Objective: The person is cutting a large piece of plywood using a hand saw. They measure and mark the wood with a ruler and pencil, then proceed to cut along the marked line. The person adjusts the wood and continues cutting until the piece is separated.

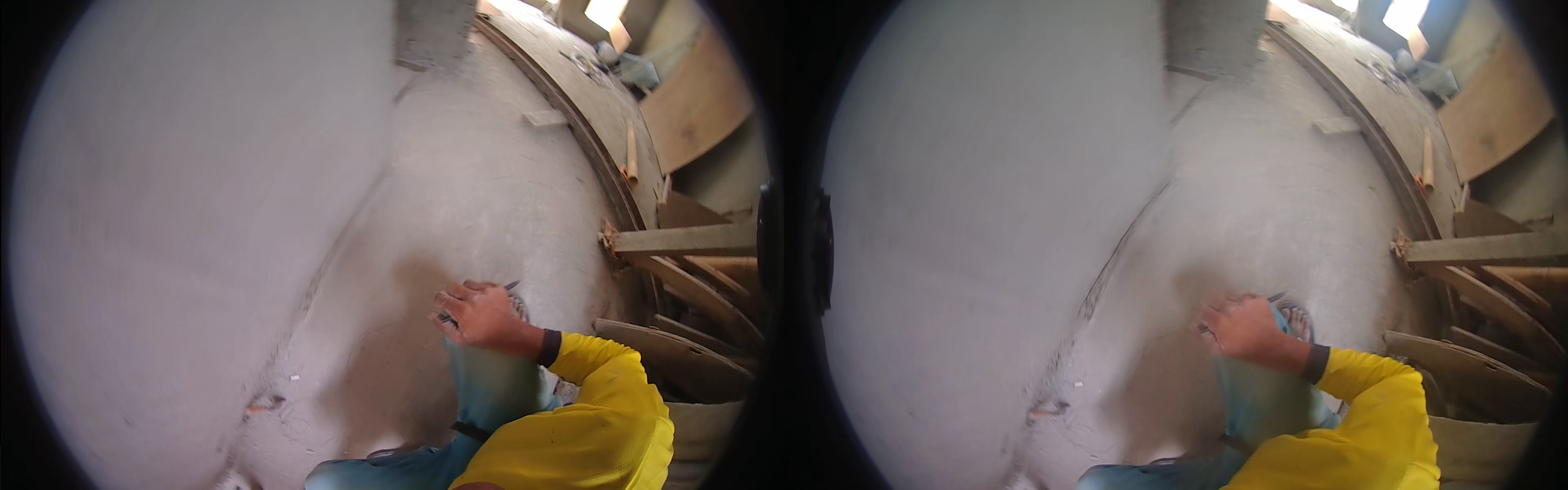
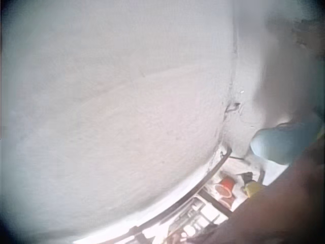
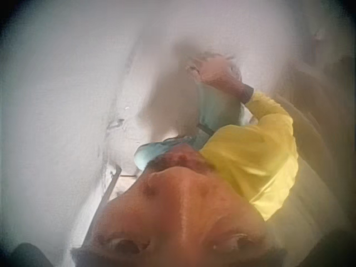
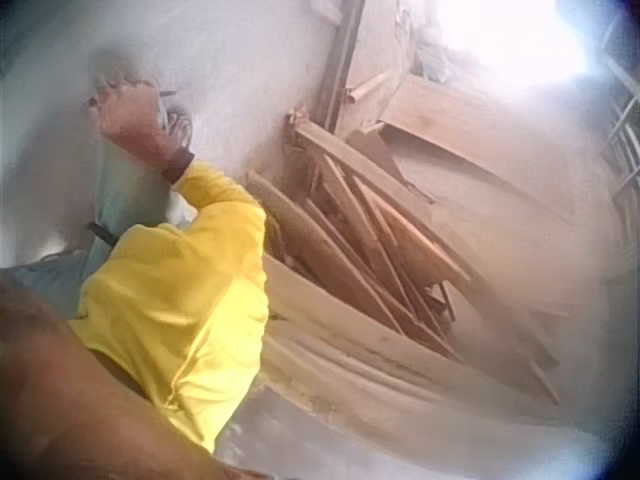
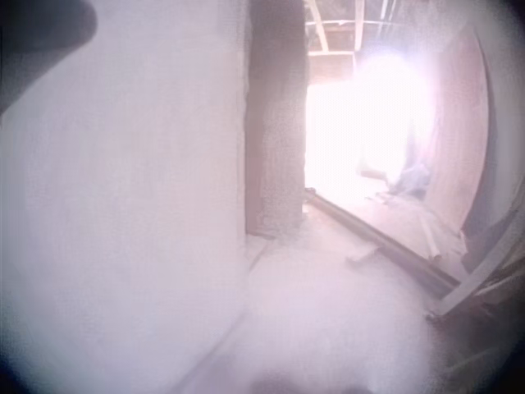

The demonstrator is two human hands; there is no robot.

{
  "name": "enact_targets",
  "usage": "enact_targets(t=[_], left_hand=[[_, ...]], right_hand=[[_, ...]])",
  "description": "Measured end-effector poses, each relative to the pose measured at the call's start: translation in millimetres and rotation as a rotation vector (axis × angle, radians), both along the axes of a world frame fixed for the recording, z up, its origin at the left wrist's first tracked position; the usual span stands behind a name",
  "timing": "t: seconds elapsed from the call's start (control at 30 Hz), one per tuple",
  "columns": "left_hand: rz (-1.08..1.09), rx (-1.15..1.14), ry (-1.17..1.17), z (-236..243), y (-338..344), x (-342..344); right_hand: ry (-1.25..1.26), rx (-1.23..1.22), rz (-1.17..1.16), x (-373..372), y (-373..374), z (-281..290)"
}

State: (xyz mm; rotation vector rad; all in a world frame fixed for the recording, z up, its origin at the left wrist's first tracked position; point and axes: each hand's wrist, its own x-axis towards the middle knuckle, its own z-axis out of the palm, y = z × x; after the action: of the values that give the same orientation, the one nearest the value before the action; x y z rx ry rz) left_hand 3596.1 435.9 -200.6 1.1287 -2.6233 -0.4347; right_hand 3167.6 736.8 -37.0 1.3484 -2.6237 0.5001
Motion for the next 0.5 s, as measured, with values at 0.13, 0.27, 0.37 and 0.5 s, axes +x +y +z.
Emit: enact_targets(t=[0.13,0.27,0.37,0.5], left_hand=[[-0.214,0.246,-0.279,103,52,-127],[-0.355,0.470,-0.597,202,107,-224],[-0.360,0.589,-0.790,293,145,-291],[-0.355,0.633,-0.945,372,157,-384]], right_hand=[[-0.264,-0.085,-0.178,-63,64,39],[-0.373,-0.064,-0.532,-97,140,47],[-0.481,0.033,-0.762,-107,195,76],[-0.920,0.320,-0.749,-138,253,145]])
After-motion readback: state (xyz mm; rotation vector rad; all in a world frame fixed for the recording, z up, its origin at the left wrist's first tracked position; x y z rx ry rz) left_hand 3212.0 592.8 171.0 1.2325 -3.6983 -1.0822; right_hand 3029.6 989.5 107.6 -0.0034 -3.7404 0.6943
